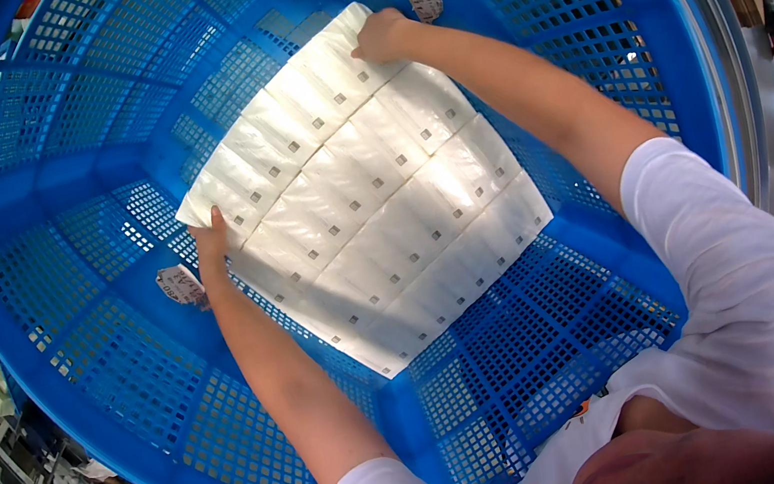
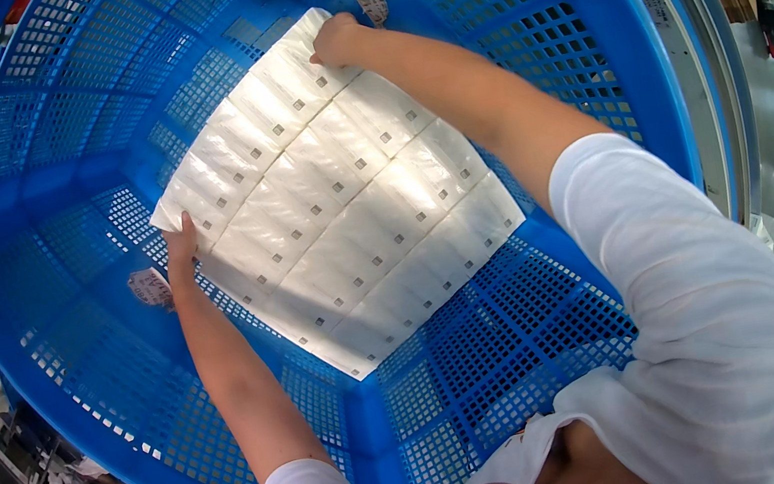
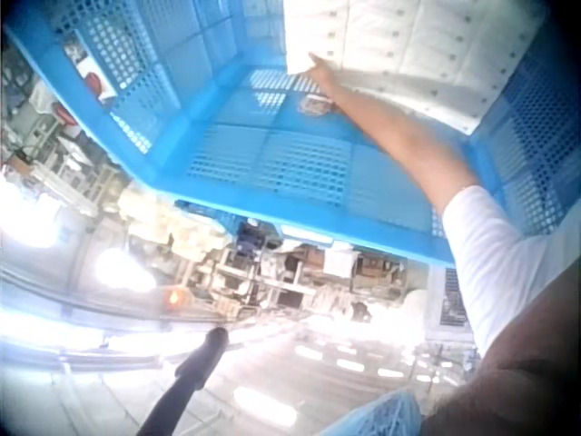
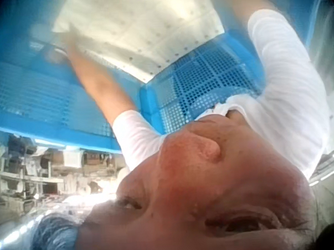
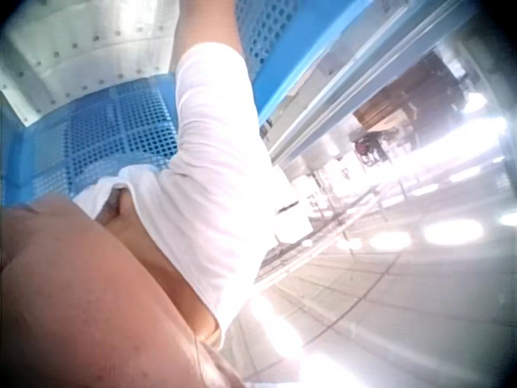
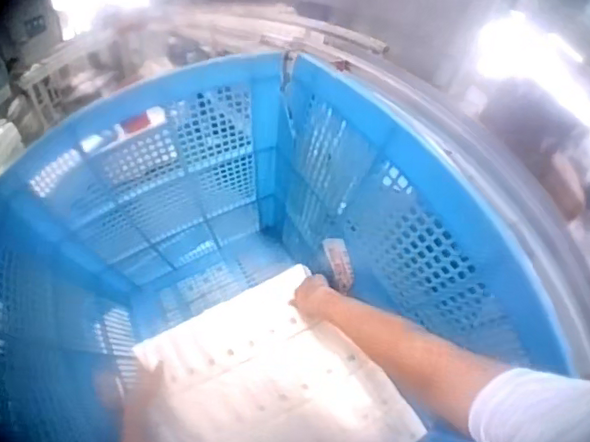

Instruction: The person repeatedly picks up stacks of white rectangular items from a conveyor belt and places them into a blue plastic crate. The person arranges the items neatly within the crate and occasionally moves the crate to a different location on the floor.

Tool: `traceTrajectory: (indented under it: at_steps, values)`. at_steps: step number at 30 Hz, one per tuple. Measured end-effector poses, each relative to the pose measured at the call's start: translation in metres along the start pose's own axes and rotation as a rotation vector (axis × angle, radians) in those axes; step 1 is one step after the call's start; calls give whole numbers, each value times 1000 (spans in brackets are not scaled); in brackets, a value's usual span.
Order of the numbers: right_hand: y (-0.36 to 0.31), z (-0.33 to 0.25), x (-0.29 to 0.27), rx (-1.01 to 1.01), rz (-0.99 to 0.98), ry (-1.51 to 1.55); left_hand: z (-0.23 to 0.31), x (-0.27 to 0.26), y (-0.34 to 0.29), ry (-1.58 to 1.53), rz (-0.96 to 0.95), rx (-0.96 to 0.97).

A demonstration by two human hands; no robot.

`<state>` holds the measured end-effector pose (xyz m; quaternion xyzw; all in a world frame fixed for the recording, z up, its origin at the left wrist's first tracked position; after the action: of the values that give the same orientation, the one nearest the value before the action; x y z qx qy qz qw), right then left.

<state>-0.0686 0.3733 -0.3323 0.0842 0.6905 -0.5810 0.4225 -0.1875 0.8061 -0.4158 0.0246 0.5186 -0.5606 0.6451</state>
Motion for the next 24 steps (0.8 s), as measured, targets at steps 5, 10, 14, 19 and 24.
traceTrajectory:
  at_steps: [5, 10, 14, 19, 24]
  values:
    - [-6, -22, 1, 34, 16, -201, 109, -15, -80, 655, 709, 337]
    - [-26, -35, 16, 11, -71, -140, 78, 17, -80, 531, 183, 63]
    - [-57, -50, 7, -102, 48, -1, 68, 3, -85, 789, 164, 113]
    - [-135, -108, 6, -412, 321, 222, 38, 99, -196, 1029, -730, 271]
    - [-229, -151, -36, -586, 264, -89, 61, 68, -370, 1192, -763, 642]
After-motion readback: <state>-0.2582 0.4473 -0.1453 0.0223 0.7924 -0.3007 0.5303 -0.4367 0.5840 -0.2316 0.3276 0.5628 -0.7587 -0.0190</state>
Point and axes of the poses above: each hand's wrist, its own y-axis towards the middle knuckle, its own x-axis out of the palm, z = x × y, the point moved 3 cm from there along y, towards the middle knuckle, and after that the axes turned 10 degrees about -x, right-handed, at the moved point
